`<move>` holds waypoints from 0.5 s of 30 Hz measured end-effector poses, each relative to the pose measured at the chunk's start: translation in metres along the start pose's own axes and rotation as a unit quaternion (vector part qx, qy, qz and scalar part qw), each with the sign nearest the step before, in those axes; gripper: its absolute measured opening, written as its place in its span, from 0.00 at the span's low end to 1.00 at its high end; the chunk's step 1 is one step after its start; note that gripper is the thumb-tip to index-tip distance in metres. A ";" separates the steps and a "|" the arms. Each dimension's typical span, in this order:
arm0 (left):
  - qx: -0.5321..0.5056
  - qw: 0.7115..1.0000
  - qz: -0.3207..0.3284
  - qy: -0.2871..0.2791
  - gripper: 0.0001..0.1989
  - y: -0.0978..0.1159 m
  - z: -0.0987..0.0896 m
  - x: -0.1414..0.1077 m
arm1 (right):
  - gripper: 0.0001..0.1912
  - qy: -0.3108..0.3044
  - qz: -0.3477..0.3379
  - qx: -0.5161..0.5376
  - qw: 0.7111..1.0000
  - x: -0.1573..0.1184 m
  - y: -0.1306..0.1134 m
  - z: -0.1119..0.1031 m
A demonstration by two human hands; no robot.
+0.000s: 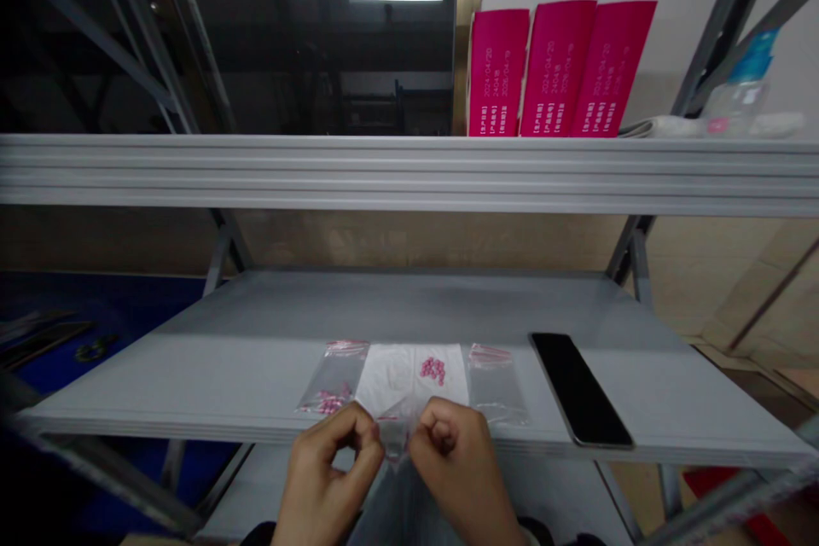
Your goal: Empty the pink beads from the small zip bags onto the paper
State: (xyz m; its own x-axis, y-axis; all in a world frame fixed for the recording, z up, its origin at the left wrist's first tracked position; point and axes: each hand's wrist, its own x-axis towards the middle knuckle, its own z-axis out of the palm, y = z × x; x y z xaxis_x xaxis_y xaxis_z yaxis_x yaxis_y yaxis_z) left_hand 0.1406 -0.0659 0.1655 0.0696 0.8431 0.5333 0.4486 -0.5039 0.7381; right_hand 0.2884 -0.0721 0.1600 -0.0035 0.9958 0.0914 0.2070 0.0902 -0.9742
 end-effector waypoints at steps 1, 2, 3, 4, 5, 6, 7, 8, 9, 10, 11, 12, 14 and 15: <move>0.000 1.000 0.007 0.006 0.14 0.000 -0.001 0.000 | 0.11 -0.008 0.007 0.001 1.000 0.001 0.001 -0.002; -0.006 1.000 0.017 0.005 0.14 0.000 -0.002 0.000 | 0.11 -0.018 0.012 0.002 1.000 0.001 0.001 -0.004; -0.018 0.999 0.031 -0.003 0.11 -0.001 -0.003 0.000 | 0.11 -0.029 0.013 0.002 0.999 0.002 0.001 -0.005; -0.030 0.998 0.046 -0.018 0.05 -0.003 -0.003 -0.001 | 0.11 -0.039 0.012 -0.001 0.999 0.002 0.001 -0.006; -0.041 0.997 0.060 -0.039 0.10 -0.005 -0.003 -0.002 | 0.10 -0.048 0.011 -0.004 0.999 0.002 0.000 -0.007; -0.049 0.994 0.069 -0.066 0.23 -0.008 -0.002 -0.004 | 0.10 -0.058 0.009 -0.006 0.998 0.003 0.000 -0.008; -0.054 0.992 0.071 -0.092 0.34 -0.011 -0.001 -0.005 | 0.09 -0.064 0.008 -0.006 0.998 0.003 -0.001 -0.009; -0.055 0.989 0.066 -0.116 0.39 -0.014 0.000 -0.007 | 0.09 -0.067 0.007 -0.007 0.998 0.003 -0.002 -0.010; -0.054 0.988 0.057 -0.134 0.40 -0.017 0.001 -0.008 | 0.09 -0.066 0.008 -0.008 0.998 0.004 -0.002 -0.011; -0.053 0.987 0.048 -0.144 0.38 -0.020 0.001 -0.009 | 0.09 -0.061 0.011 -0.011 0.998 0.004 -0.003 -0.012; -0.055 0.987 0.041 -0.148 0.36 -0.021 0.001 -0.009 | 0.09 -0.055 0.014 -0.016 0.998 0.004 -0.003 -0.014; -0.058 0.987 0.038 -0.146 0.35 -0.022 0.001 -0.008 | 0.09 -0.047 0.017 -0.021 0.999 0.004 -0.003 -0.015; -0.073 0.987 0.040 -0.135 0.34 -0.020 0.001 -0.006 | 0.11 -0.036 0.019 -0.029 0.999 0.004 -0.004 -0.016; -0.085 0.987 0.042 -0.129 0.32 -0.019 0.001 -0.004 | 0.12 -0.035 0.016 -0.029 0.999 0.004 -0.005 -0.017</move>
State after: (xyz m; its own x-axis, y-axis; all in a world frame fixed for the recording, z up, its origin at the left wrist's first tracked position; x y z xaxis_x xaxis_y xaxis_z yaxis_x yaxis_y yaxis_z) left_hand 0.1329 -0.0592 0.1489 0.3354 0.8054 0.4887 0.2763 -0.5800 0.7663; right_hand 0.3042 -0.0691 0.1683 -0.0638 0.9970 0.0439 0.2640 0.0593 -0.9627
